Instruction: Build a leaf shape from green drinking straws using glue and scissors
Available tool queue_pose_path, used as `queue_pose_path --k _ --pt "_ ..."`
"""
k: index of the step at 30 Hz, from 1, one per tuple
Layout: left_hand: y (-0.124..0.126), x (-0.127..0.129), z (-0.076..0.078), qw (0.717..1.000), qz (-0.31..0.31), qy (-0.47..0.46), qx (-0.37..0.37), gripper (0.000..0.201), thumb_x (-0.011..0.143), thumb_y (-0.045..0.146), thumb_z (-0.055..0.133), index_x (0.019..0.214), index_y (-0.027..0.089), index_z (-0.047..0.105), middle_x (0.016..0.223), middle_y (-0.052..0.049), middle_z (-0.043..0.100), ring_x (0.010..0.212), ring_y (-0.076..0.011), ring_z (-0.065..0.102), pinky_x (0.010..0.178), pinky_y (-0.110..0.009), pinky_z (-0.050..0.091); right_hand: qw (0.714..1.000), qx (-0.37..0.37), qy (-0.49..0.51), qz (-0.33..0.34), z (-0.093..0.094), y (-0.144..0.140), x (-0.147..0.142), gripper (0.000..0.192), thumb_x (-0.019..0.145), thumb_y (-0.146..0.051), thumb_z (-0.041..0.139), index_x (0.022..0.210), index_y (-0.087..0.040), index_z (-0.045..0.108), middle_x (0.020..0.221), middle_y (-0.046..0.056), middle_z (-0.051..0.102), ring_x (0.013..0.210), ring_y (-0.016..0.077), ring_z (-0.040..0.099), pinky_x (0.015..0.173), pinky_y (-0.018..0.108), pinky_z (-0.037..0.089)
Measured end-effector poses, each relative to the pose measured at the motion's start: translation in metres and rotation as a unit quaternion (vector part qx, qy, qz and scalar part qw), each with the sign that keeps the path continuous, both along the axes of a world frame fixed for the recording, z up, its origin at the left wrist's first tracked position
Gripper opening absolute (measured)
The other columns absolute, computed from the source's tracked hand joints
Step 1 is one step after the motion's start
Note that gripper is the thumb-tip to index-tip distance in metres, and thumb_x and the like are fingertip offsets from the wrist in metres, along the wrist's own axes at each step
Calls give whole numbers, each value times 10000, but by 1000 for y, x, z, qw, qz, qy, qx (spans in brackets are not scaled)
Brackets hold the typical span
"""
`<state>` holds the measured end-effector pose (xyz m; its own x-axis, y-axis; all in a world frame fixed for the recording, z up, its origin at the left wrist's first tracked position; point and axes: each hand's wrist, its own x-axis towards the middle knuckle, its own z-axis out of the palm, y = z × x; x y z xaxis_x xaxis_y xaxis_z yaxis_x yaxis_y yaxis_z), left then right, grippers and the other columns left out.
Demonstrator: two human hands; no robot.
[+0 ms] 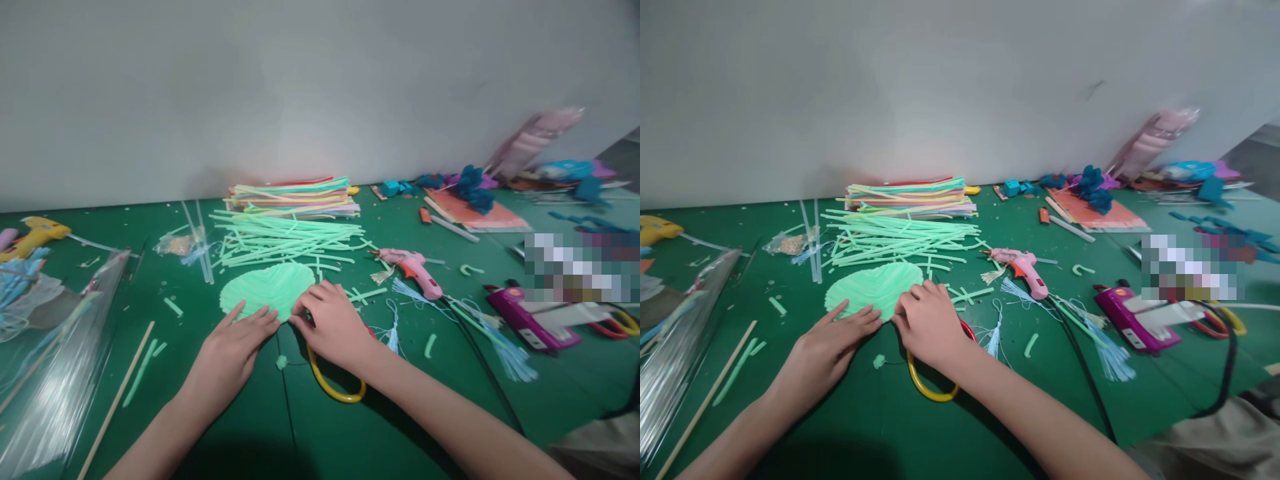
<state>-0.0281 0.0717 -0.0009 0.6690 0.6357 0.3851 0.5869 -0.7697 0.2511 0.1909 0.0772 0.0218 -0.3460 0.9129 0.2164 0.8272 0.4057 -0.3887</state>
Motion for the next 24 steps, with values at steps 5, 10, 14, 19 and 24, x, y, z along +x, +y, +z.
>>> queue_pose_path --k 5,10,14,19,24 --pt "0 0 1 1000 -1 1 1 488 842 -15 413 1231 208 604 1263 -70 674 1219 -212 584 1105 -510 377 999 20 24 14 0 -2 0 53 868 -214 610 833 -180 631 980 91 600 986 254 500 868 399 413" --pt "0 0 1 1000 2 -15 -12 484 849 1 424 1230 230 616 1260 -59 677 1216 -212 586 1104 -499 381 998 26 57 23 -2 -2 2 36 853 -170 592 830 -184 616 1030 91 582 1018 254 504 916 412 430" --pt "0 -1 1 1000 0 -2 -9 451 869 11 422 1225 212 612 1262 -64 675 1226 -215 579 1101 -499 387 997 18 73 15 -4 -1 3 11 841 -175 614 836 -184 620 997 83 588 988 245 519 914 406 438" --pt "0 -1 1 1000 -5 10 -3 430 890 25 422 1241 208 591 1282 -63 663 1237 -208 571 1100 -487 392 996 -2 91 1 -4 2 6 22 826 -175 650 811 -183 636 995 71 596 975 229 536 907 392 444" --pt "0 -3 1 1000 -3 12 -9 410 904 44 428 1245 207 587 1290 -58 659 1251 -199 558 1102 -473 393 992 -27 124 -11 0 2 9 60 812 -160 671 841 -191 628 1018 67 598 1009 231 538 901 388 458"
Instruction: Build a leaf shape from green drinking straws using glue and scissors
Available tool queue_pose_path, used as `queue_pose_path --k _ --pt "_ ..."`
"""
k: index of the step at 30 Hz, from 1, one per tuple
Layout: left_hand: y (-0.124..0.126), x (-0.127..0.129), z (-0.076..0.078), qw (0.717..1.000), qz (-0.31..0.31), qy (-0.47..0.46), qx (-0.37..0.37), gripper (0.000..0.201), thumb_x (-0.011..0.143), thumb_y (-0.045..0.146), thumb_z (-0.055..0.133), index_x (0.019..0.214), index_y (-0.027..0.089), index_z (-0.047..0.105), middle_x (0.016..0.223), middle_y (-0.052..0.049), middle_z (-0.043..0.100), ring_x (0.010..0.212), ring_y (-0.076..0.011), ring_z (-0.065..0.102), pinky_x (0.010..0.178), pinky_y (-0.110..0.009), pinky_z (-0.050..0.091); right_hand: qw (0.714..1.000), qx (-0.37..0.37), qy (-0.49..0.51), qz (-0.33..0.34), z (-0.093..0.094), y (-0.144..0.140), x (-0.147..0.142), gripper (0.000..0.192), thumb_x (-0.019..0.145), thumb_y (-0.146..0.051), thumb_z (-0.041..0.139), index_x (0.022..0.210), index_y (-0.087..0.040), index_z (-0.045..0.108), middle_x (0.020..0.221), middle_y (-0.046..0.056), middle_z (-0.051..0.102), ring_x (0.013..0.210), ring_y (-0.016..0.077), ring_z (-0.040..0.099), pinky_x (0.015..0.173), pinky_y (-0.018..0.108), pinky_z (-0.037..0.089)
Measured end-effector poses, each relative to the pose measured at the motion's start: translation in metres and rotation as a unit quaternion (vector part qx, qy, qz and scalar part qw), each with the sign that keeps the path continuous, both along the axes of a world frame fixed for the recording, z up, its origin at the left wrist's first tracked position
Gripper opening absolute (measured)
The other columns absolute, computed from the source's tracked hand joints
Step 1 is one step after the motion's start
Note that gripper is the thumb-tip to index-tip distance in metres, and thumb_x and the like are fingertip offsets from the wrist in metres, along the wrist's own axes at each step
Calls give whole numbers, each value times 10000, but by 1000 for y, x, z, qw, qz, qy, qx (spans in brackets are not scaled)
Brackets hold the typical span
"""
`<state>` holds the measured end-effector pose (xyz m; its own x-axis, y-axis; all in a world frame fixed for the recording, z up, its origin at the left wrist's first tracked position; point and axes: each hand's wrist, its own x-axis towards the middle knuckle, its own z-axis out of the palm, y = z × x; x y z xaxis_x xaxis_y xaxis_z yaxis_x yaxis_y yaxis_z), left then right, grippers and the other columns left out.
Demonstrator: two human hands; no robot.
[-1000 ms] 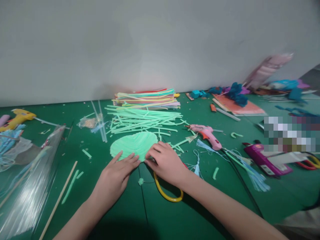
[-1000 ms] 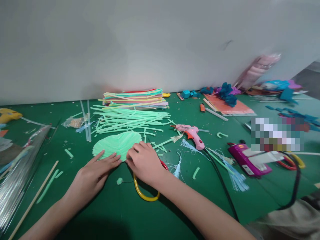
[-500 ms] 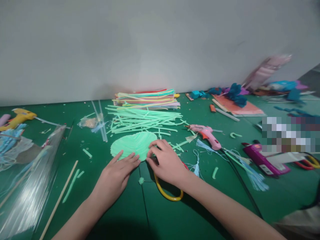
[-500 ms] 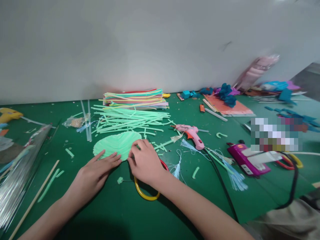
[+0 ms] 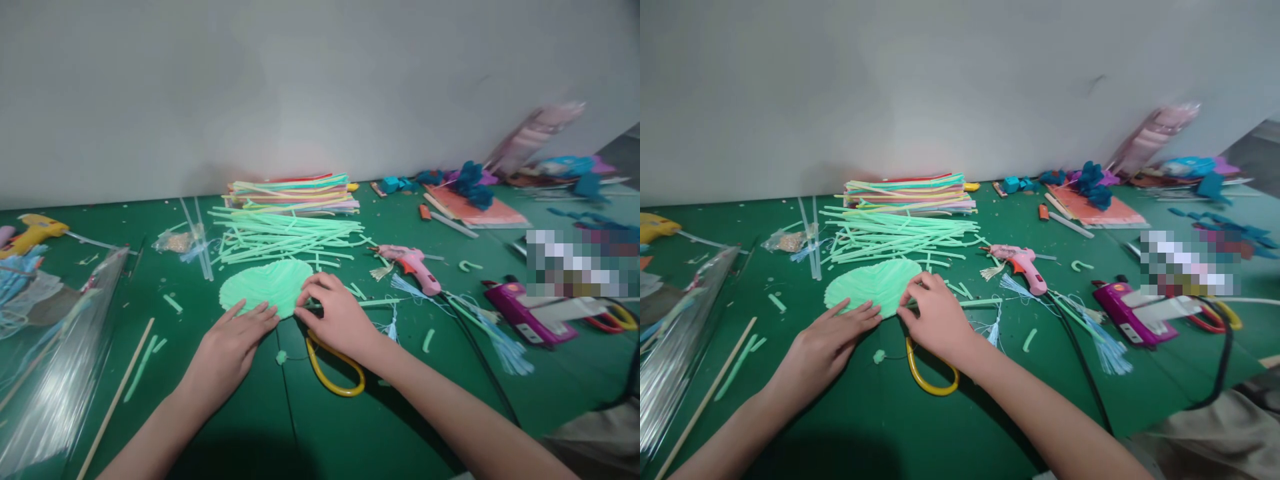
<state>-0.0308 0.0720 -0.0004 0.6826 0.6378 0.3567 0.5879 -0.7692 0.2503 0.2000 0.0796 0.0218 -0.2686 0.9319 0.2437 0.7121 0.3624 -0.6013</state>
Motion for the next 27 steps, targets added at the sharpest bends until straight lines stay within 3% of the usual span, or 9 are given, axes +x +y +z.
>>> queue_pose_path --k 6,9,13,16,22,24,27 --pt "-1 -2 1 1000 -1 7 -3 421 902 37 420 1251 206 582 1297 -55 654 1261 -199 549 1094 -479 399 1000 18 -3 12 0 3 8 118 841 -98 623 911 -193 623 1042 74 589 1017 220 559 912 389 469" --pt "0 -2 1 1000 -1 6 -10 409 906 46 422 1243 209 588 1297 -49 654 1261 -196 550 1093 -478 400 997 42 -22 59 0 7 18 104 887 -99 575 904 -187 627 1030 74 595 1018 208 566 908 364 471" --pt "1 -2 0 1000 1 -4 -18 392 916 65 426 1239 211 595 1292 -48 657 1258 -192 552 1104 -465 387 994 19 -36 104 5 9 30 73 918 -179 578 967 -183 633 1022 64 623 1003 198 581 896 343 472" --pt "1 -2 0 1000 3 -8 -23 392 920 73 426 1244 213 597 1291 -48 659 1259 -193 551 1108 -459 382 993 5 -53 106 10 10 34 118 894 -212 623 1007 -180 636 1023 63 643 996 204 595 881 341 471" --pt "-1 0 1 1000 -2 -1 -13 396 916 88 458 1267 217 588 1303 -55 650 1246 -202 563 1106 -454 374 991 -2 -109 79 9 10 33 74 911 -204 594 888 -178 659 908 39 663 860 188 618 797 335 444" --pt "-2 2 5 1000 14 -24 2 397 899 103 507 1262 231 600 1292 -57 657 1261 -226 547 1111 -465 357 991 10 -109 81 9 10 33 69 907 -210 596 910 -178 657 914 43 662 880 195 606 809 343 435" --pt "-4 5 13 990 99 -102 19 389 857 151 596 1221 280 644 1303 -55 643 1329 -290 461 1126 -502 307 991 76 -75 77 12 8 32 103 892 -218 598 969 -170 645 961 63 650 953 213 563 872 361 418"
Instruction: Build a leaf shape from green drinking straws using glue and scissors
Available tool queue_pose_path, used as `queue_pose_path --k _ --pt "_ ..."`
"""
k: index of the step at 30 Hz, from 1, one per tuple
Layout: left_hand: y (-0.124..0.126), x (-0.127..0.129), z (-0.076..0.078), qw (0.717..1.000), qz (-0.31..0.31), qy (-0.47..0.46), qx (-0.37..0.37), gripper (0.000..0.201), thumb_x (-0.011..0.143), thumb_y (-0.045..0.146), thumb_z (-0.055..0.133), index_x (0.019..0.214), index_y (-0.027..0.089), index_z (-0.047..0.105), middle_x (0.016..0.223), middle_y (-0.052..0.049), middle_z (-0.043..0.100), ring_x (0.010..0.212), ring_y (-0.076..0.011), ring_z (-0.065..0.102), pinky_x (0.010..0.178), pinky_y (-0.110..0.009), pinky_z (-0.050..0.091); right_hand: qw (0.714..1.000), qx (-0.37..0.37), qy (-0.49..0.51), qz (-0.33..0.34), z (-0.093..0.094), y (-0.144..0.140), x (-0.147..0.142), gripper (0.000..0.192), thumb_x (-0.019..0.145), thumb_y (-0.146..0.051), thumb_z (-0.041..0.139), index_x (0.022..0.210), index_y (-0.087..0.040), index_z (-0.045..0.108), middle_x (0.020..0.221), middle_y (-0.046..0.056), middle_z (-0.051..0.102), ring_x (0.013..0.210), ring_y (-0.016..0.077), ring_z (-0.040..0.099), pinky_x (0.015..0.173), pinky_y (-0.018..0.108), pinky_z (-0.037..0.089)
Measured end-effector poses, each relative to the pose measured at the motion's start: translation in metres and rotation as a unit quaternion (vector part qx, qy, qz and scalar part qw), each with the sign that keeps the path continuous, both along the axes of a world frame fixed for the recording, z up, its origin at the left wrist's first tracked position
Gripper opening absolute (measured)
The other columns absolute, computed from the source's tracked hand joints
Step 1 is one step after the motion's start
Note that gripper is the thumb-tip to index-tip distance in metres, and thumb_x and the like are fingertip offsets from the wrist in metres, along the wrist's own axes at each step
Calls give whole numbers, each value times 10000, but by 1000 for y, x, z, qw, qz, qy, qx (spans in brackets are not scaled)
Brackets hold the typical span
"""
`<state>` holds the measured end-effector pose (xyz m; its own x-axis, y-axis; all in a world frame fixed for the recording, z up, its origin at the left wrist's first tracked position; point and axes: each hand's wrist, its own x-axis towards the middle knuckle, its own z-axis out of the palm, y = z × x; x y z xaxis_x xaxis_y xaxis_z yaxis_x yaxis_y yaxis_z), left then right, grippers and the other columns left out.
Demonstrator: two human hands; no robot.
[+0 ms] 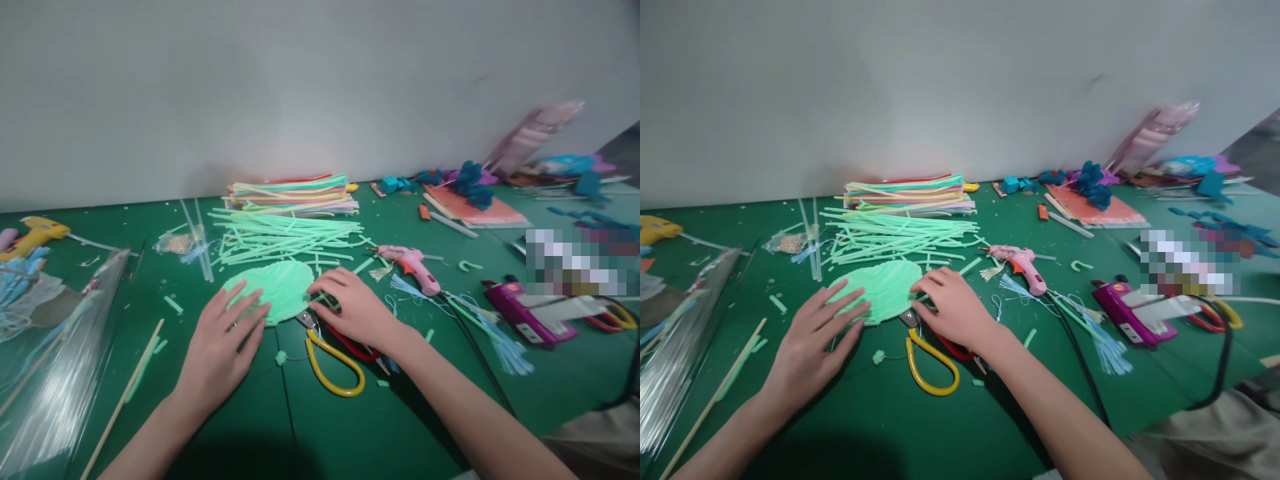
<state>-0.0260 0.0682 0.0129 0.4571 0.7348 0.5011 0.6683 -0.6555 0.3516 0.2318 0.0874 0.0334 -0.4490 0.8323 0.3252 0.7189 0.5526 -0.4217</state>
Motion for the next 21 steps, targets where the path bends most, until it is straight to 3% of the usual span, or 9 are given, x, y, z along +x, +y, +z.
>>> queue_pose_path --k 2,4,7,9,11,17,19,21 --pt "1 1 6 994 83 -64 -31 383 845 215 626 1218 297 651 1328 -66 611 1336 -319 432 1124 -513 295 996 66 54 -28 5 -2 -2 87 882 -208 580 931 -165 637 919 64 631 930 209 539 867 348 412" --pt "3 0 11 968 168 -144 -115 410 838 308 642 1248 291 628 1333 -91 583 1290 -332 463 1092 -517 338 985 111 111 -71 11 -6 -3 73 872 -196 555 847 -167 617 803 42 593 825 186 528 790 309 415" --pt "6 -1 18 872 249 -320 -276 455 823 424 645 1256 291 599 1323 -88 567 1232 -316 509 1020 -507 432 981 82 134 -117 17 -11 -5 99 867 -219 544 785 -177 580 656 -11 531 639 136 499 641 252 373" --pt "7 -3 23 796 255 -437 -331 412 815 428 656 1202 292 617 1340 -67 550 1247 -297 503 976 -472 489 985 23 103 -136 18 -12 -4 143 884 -265 538 769 -185 568 576 -43 499 530 108 453 569 240 312" --pt "7 -4 28 743 237 -519 -351 345 809 390 673 1133 274 645 1351 -62 541 1268 -296 491 943 -452 528 986 -24 63 -151 17 -12 -4 221 906 -317 519 725 -192 543 514 -61 462 467 93 400 536 244 252" --pt "18 -17 36 578 221 -649 -442 306 845 194 609 1150 169 617 1302 -165 585 1153 -284 609 868 -436 587 981 -56 -13 -183 14 -6 -1 367 965 -343 404 628 -198 391 534 -39 444 494 104 366 532 267 180" --pt "21 -20 36 549 197 -668 -461 337 868 210 585 1198 146 579 1265 -194 606 1112 -270 638 844 -399 595 977 -69 -47 -195 14 -4 0 375 981 -347 367 637 -201 396 536 -32 445 497 112 364 532 275 171" --pt "22 -20 33 555 157 -653 -490 344 887 276 577 1209 155 581 1174 -175 656 1034 -252 670 789 -361 604 974 -80 -76 -198 12 -3 0 390 997 -354 331 647 -202 414 540 -23 460 502 121 379 534 281 171"
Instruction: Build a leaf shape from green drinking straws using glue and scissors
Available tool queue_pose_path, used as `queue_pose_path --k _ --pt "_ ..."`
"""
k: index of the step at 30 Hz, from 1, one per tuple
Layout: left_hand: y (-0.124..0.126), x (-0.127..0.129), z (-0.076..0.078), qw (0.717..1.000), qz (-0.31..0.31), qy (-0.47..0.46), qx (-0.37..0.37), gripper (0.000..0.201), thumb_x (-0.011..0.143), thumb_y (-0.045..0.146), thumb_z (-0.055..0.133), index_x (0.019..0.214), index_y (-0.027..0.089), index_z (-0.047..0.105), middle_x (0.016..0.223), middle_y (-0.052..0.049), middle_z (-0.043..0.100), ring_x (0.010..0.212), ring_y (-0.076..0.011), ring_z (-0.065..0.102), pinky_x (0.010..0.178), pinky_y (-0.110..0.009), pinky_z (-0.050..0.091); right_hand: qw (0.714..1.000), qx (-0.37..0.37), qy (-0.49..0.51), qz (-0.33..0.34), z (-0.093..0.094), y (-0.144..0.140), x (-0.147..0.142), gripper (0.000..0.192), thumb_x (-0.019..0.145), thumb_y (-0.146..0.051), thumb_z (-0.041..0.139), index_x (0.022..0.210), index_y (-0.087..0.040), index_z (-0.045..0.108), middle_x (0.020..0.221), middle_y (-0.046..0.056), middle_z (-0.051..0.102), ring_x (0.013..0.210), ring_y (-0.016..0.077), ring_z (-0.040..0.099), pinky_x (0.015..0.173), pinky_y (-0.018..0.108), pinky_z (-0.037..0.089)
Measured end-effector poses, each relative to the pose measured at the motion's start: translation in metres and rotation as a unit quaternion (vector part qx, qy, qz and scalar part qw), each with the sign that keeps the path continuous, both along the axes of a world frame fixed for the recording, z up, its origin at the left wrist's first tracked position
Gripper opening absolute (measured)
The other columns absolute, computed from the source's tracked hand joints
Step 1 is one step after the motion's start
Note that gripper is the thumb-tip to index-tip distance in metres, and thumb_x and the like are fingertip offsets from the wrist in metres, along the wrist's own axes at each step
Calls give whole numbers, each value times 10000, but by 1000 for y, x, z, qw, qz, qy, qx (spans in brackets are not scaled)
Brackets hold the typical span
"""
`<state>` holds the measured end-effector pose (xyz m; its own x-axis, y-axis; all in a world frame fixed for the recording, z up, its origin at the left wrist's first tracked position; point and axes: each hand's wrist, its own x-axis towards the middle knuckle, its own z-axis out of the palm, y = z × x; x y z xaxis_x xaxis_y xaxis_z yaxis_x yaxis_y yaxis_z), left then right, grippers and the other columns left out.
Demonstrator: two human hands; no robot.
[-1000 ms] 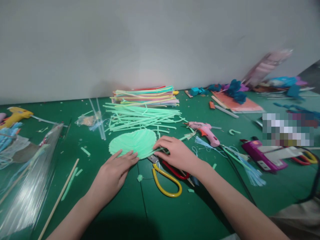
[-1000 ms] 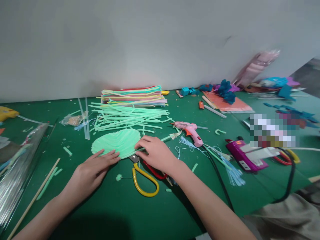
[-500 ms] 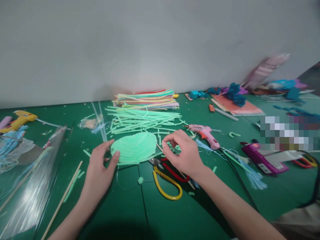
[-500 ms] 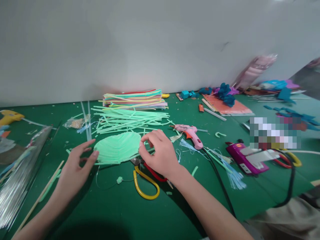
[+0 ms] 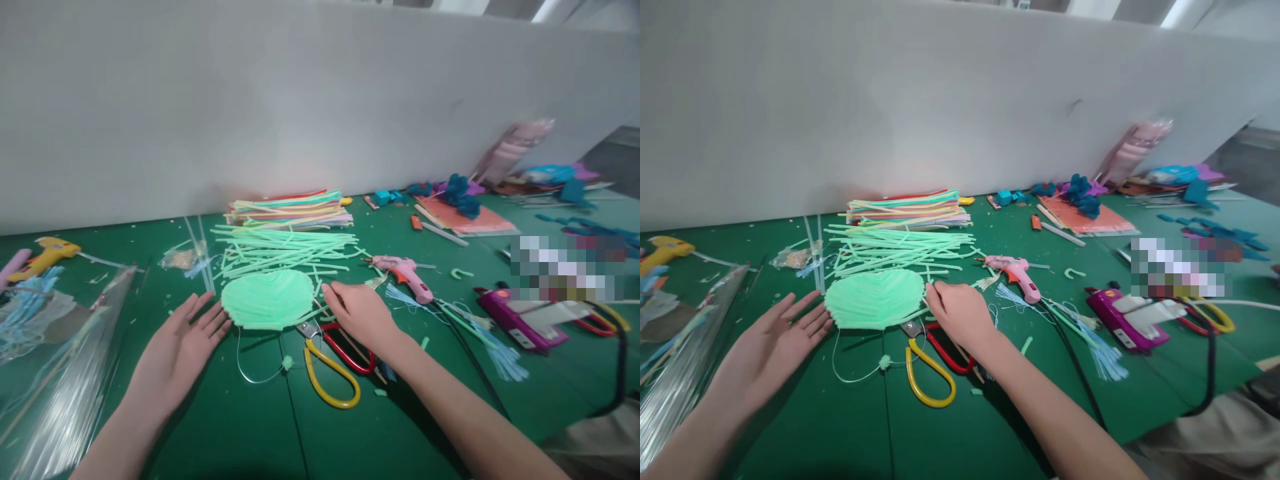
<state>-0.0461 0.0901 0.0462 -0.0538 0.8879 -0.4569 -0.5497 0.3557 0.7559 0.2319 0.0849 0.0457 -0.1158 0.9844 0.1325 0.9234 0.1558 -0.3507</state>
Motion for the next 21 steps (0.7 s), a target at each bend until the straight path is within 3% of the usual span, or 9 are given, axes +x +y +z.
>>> queue_pose_path --k 4,7,11,13,15,17,20,21 --pt "-4 10 -8 988 -127 77 28 301 849 352 651 1102 191 668 1009 -91 717 878 -210 687 705 -293 594 1000 -7 -16 18 -6 -1 -4 421 1015 -375 293 668 -202 458 567 -9 509 522 131 424 543 283 193" --pt "-5 20 -11 980 -154 127 11 320 806 352 708 1075 178 691 1042 -97 729 932 -232 687 709 -282 590 999 -10 -3 32 -7 -3 -8 442 1020 -377 283 670 -196 483 595 1 538 544 131 457 553 283 215" --pt "-3 22 -9 985 -124 117 11 277 806 283 704 1068 194 698 1020 -101 748 930 -262 708 699 -335 611 995 -28 91 41 5 -6 -5 475 1023 -409 268 647 -194 462 569 -14 494 533 124 445 552 270 261" --pt "-2 16 -7 989 -98 107 28 267 791 241 710 1053 187 703 1000 -107 754 863 -264 725 658 -359 626 980 -82 171 62 17 -10 2 495 1023 -442 246 646 -196 451 557 -27 469 526 119 449 546 253 300" --pt "0 6 -6 991 -76 102 51 264 774 216 720 1031 159 707 977 -111 758 764 -243 732 613 -354 635 952 -185 220 102 31 -17 10 500 1020 -461 229 665 -200 464 551 -33 467 500 115 447 514 239 328" --pt "2 -5 -4 991 -54 101 73 251 769 204 721 1008 129 708 946 -111 762 678 -213 723 576 -331 637 943 -243 184 136 41 -28 14 438 1000 -460 318 682 -203 474 593 -24 511 521 120 464 498 238 335" --pt "4 -18 -1 991 -25 102 87 195 780 193 711 958 115 714 931 -100 764 648 -177 710 585 -294 637 963 -216 72 143 42 -48 8 190 890 -386 561 825 -212 526 782 17 603 671 172 543 582 276 399" --pt "5 -21 1 991 -18 101 90 172 785 187 706 942 117 716 938 -94 763 655 -170 708 598 -288 638 971 -197 35 132 39 -53 3 185 837 -356 629 872 -204 530 860 49 615 752 209 565 647 316 431"
